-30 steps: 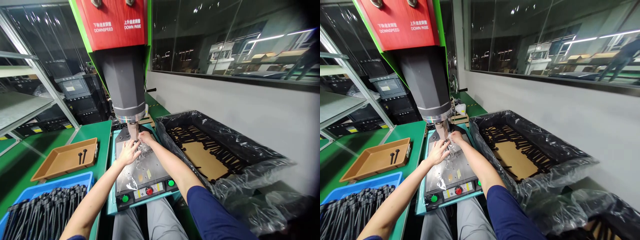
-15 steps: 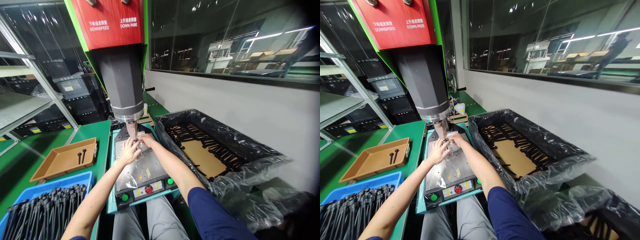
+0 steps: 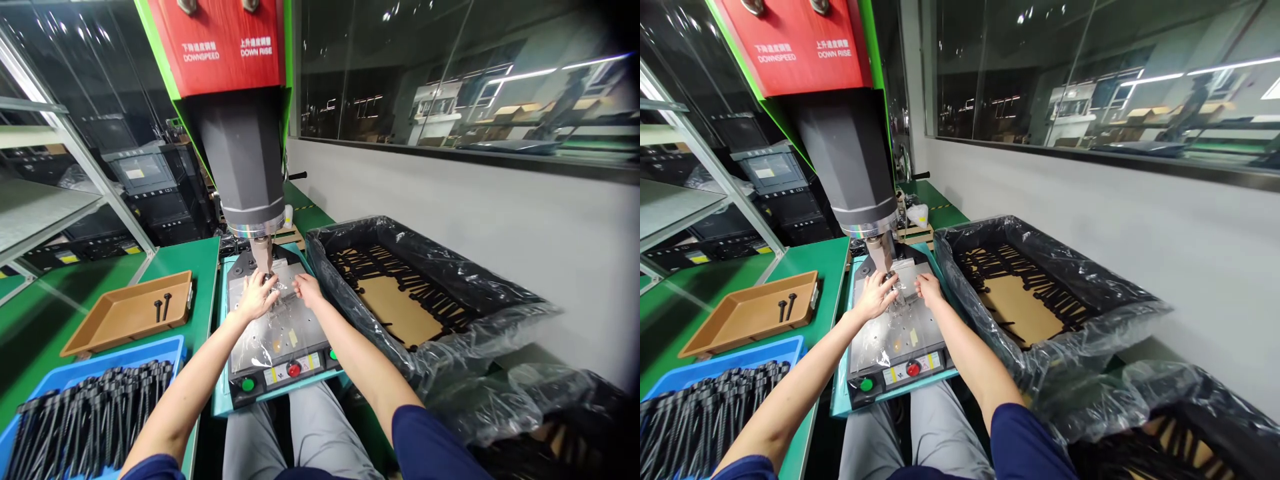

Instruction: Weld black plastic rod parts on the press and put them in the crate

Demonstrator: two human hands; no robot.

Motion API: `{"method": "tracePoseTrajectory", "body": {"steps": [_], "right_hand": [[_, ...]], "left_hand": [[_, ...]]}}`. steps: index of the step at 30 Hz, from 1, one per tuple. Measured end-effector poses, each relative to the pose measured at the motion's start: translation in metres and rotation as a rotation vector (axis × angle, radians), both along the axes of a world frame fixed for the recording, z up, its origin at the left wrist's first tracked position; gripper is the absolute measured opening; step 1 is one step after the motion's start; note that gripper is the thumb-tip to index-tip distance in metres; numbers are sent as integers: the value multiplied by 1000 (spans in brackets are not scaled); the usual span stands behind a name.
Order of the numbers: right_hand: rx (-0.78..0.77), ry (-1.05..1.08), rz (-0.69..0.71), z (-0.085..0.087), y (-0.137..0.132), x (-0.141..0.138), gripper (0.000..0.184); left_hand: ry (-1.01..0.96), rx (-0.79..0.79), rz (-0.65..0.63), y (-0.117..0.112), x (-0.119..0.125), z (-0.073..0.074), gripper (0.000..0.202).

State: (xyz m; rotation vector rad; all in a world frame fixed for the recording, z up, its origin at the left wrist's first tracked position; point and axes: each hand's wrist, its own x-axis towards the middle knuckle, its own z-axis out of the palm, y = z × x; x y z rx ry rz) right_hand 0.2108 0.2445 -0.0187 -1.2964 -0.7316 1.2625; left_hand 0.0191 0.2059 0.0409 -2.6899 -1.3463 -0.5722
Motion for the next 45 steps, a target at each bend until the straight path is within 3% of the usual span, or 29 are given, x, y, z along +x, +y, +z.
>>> {"method": "tracePoseTrajectory", "body": {"steps": [7, 13, 16, 19, 22, 26, 28, 30, 32, 36, 45], "right_hand": [[52, 57, -21, -5, -31, 16, 15], [97, 56, -15, -7, -54, 21, 28], [151, -4, -25, -11, -76, 30, 34], [200, -156, -60, -29, -107, 47, 38], [186, -340, -87, -63, -144, 66, 37], [93, -582, -94, -114, -189, 86, 36], [56, -696, -81, -132, -203, 91, 36], [44, -771, -49, -144, -210, 92, 37], [41, -800, -20, -150, -210, 91, 37], [38, -826, -8, -149, -206, 88, 37], [62, -860, -65, -147, -198, 87, 36]], "left_hand": [[-9, 10, -12, 0, 0, 0, 50], [-54, -11, -14, -3, -1, 1, 48], [-136, 10, -10, -20, -14, 9, 47], [-333, 64, 48, -55, -39, 6, 41], [-540, 12, 254, -100, -72, -24, 34], [-678, -236, 648, -153, -105, -98, 44], [-668, -356, 714, -173, -111, -130, 56], [-639, -434, 723, -187, -112, -150, 69], [-602, -458, 733, -194, -109, -160, 79], [-550, -371, 700, -191, -103, -164, 91], [-607, -331, 594, -171, -102, -173, 79]]}}
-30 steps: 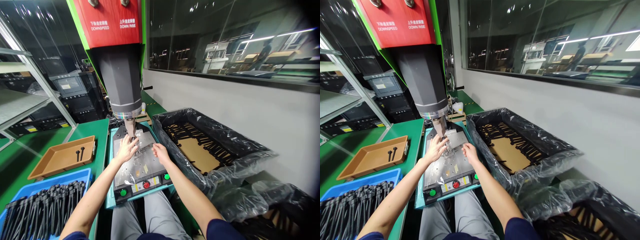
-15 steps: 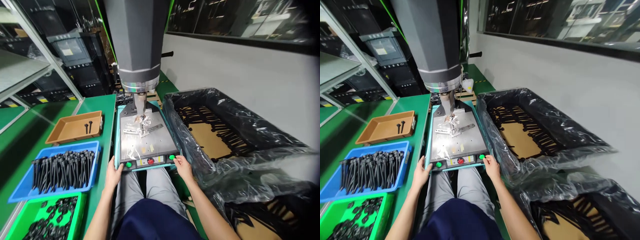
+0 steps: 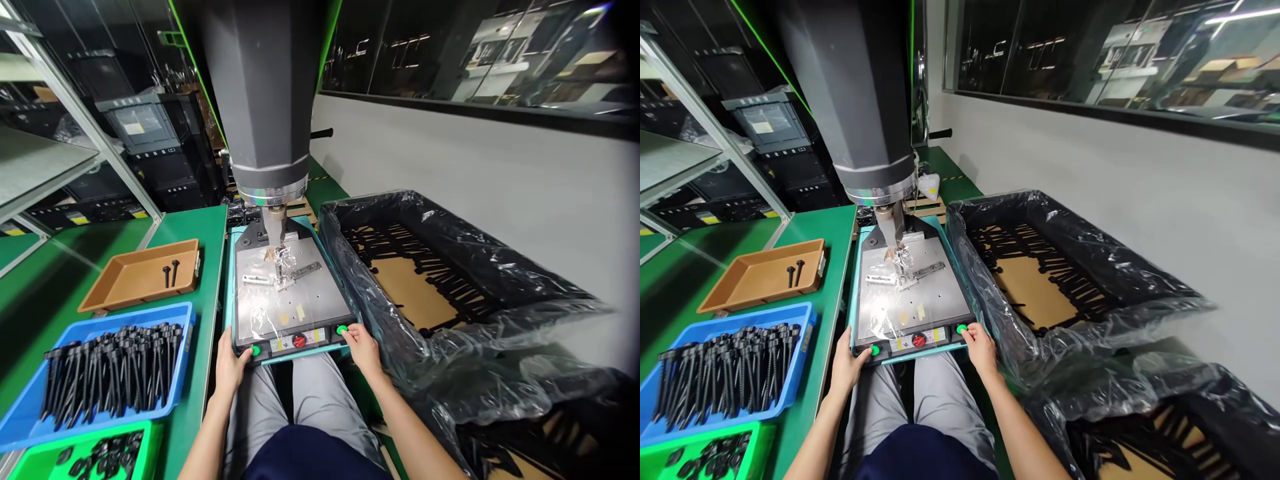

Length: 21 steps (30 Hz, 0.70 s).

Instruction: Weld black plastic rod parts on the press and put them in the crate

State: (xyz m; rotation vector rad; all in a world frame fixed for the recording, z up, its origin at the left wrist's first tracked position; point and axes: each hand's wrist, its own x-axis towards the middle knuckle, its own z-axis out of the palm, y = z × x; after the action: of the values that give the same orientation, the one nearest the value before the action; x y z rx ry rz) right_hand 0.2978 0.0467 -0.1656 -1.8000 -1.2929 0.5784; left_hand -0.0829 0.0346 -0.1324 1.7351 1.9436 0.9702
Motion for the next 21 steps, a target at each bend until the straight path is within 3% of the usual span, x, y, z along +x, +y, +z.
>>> {"method": "tracePoseTrajectory", "body": {"steps": [11, 21], "right_hand": [[48, -28, -1, -11, -2, -7, 37], [23, 74, 4, -15, -1, -10, 41]], "left_hand": [[-99, 39, 9, 4, -3, -10, 78], [-221, -37, 41, 4, -2, -12, 85]]}}
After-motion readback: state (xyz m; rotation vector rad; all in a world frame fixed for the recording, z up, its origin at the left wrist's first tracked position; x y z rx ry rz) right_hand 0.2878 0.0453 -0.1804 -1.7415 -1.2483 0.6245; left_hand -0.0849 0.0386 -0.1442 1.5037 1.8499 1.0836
